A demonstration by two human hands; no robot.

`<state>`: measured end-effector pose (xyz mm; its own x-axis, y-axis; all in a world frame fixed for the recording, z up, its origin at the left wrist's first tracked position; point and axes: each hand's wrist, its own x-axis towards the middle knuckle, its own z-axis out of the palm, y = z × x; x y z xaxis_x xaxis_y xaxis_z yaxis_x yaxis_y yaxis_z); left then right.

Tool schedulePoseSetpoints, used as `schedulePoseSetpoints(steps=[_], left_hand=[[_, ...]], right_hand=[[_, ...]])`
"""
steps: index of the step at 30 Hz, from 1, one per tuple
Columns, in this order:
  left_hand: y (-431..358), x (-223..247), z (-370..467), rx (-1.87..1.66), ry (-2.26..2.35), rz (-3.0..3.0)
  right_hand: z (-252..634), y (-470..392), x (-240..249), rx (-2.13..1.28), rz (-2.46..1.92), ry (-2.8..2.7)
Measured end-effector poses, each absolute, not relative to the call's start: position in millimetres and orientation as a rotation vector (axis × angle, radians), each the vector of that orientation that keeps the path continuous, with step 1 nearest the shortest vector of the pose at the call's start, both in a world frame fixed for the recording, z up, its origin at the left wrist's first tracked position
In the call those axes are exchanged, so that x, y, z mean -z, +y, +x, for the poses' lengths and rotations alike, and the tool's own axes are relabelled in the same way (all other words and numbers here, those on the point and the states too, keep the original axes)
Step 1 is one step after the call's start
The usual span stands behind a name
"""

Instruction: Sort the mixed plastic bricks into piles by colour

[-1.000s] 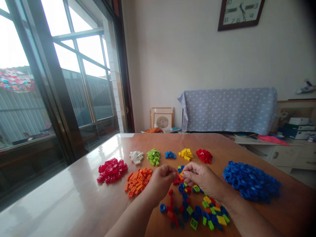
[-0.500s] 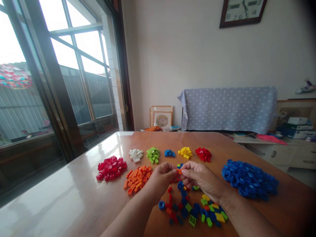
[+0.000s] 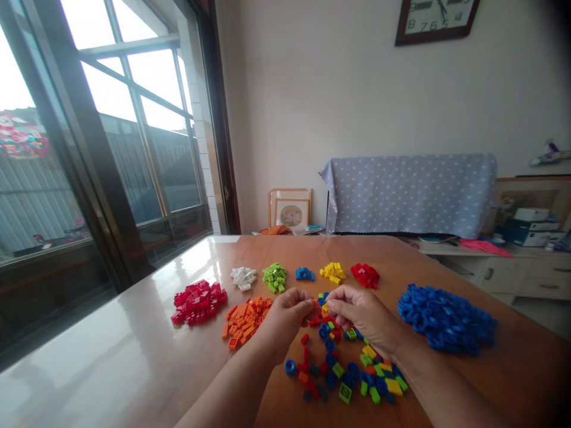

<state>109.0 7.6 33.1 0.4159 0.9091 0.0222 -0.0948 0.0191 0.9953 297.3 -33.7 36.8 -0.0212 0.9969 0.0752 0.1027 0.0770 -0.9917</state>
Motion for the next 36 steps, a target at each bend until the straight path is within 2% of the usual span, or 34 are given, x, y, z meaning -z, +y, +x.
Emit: schedulePoseSetpoints(steps=[17, 36], left_hand=[[4, -36, 113, -0.925, 0.813, 1.41], [14, -8, 122, -1.023, 0.948, 1.618]], right_hand=[[289, -31, -31, -1.167, -1.16, -1.438], [281, -30, -25, -1.067, -1.272, -1.434]])
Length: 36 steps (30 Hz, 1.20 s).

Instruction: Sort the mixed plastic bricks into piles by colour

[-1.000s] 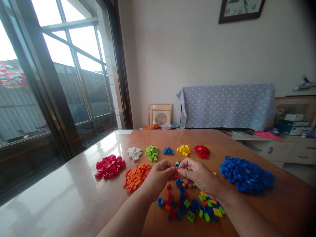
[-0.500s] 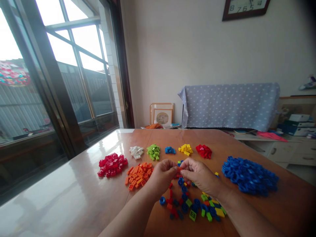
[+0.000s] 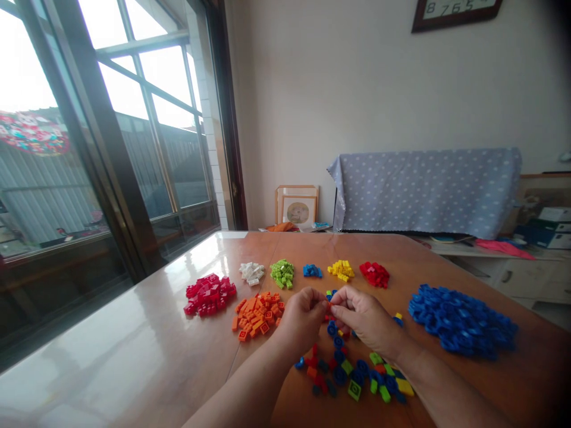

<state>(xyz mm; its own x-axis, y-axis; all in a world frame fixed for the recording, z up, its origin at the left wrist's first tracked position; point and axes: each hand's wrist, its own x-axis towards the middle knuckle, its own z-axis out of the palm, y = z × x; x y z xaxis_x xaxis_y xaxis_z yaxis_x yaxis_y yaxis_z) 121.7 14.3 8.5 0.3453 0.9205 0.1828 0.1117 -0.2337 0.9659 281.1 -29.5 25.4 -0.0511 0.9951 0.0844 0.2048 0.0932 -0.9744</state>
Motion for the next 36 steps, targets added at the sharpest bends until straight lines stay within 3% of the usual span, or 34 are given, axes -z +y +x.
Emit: schedulePoseSetpoints(steps=[27, 36], left_hand=[[0, -15, 134, -1.111, 1.144, 1.787], [10, -14, 129, -1.06, 1.101, 1.773]], right_hand=[[276, -31, -13, -0.8, -1.352, -1.453], [286, -20, -7, -0.998, -1.293, -1.443]])
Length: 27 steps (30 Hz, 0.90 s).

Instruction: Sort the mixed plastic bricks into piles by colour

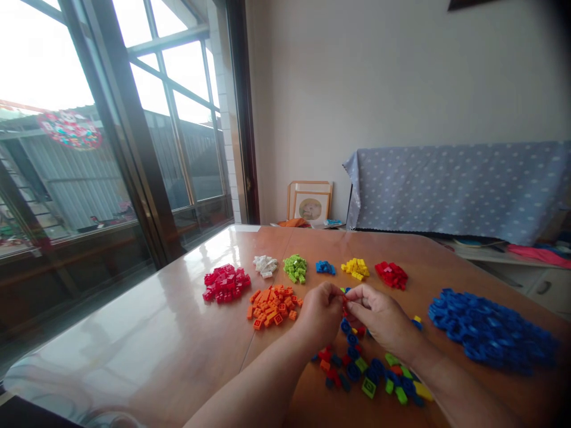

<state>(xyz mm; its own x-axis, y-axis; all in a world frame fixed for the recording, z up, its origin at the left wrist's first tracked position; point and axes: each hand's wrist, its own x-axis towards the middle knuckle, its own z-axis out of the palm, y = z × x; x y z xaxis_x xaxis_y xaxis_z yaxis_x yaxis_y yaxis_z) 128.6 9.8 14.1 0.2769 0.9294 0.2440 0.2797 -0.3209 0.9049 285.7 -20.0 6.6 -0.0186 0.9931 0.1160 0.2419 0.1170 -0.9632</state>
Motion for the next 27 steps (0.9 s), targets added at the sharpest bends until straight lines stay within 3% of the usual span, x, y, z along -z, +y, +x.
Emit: schedulePoseSetpoints(steps=[14, 27], left_hand=[[7, -26, 123, -1.022, 0.934, 1.435], [12, -15, 123, -0.947, 0.864, 1.581]], right_hand=[[281, -26, -20, -1.063, -1.202, -1.407], [288, -23, -17, -1.11, -1.236, -1.442]])
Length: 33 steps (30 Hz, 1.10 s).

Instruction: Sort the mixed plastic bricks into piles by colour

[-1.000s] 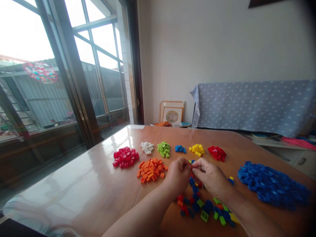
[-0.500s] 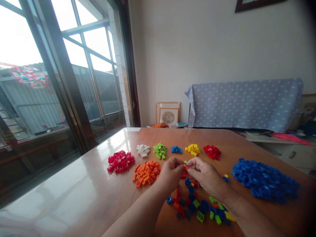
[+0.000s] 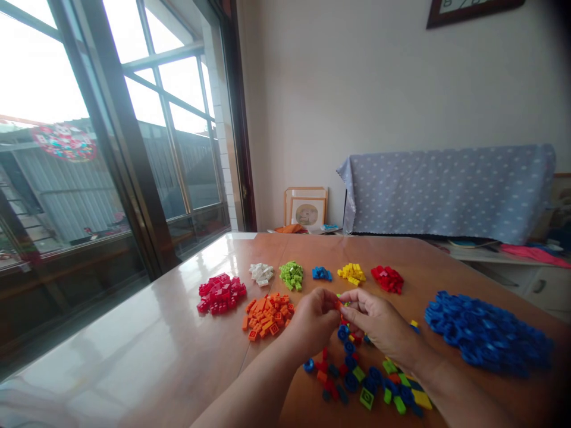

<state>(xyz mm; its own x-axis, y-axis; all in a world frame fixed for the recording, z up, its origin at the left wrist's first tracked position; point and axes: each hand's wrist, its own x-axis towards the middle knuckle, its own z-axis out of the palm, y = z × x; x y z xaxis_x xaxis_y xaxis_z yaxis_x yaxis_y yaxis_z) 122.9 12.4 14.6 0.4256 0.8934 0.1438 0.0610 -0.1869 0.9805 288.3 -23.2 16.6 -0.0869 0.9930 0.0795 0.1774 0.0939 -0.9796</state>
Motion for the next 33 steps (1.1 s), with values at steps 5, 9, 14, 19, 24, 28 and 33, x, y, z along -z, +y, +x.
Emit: schedulePoseSetpoints(steps=[5, 9, 14, 19, 24, 28, 33], left_hand=[[11, -12, 121, -0.958, 0.941, 1.773], [7, -16, 120, -0.956, 0.925, 1.8], [4, -21, 117, -0.937, 0.835, 1.774], [1, -25, 114, -0.918, 0.868, 1.872], [-2, -27, 113, -0.905, 0.89, 2.01], [-3, -29, 111, -0.906, 0.98, 2.164], [4, -36, 100, -0.98, 1.03, 2.204]], right_hand=[[291, -25, -18, -1.163, -1.256, -1.463], [288, -28, -24, -1.141, -1.265, -1.499], [289, -27, -22, -1.157, -1.253, -1.491], [292, -27, -21, -1.171, -1.25, -1.483], [286, -33, -28, -1.24, -1.232, -1.417], [281, -35, -32, -1.233, -1.285, -1.406], [284, -34, -31, -1.188, -1.32, -1.401]])
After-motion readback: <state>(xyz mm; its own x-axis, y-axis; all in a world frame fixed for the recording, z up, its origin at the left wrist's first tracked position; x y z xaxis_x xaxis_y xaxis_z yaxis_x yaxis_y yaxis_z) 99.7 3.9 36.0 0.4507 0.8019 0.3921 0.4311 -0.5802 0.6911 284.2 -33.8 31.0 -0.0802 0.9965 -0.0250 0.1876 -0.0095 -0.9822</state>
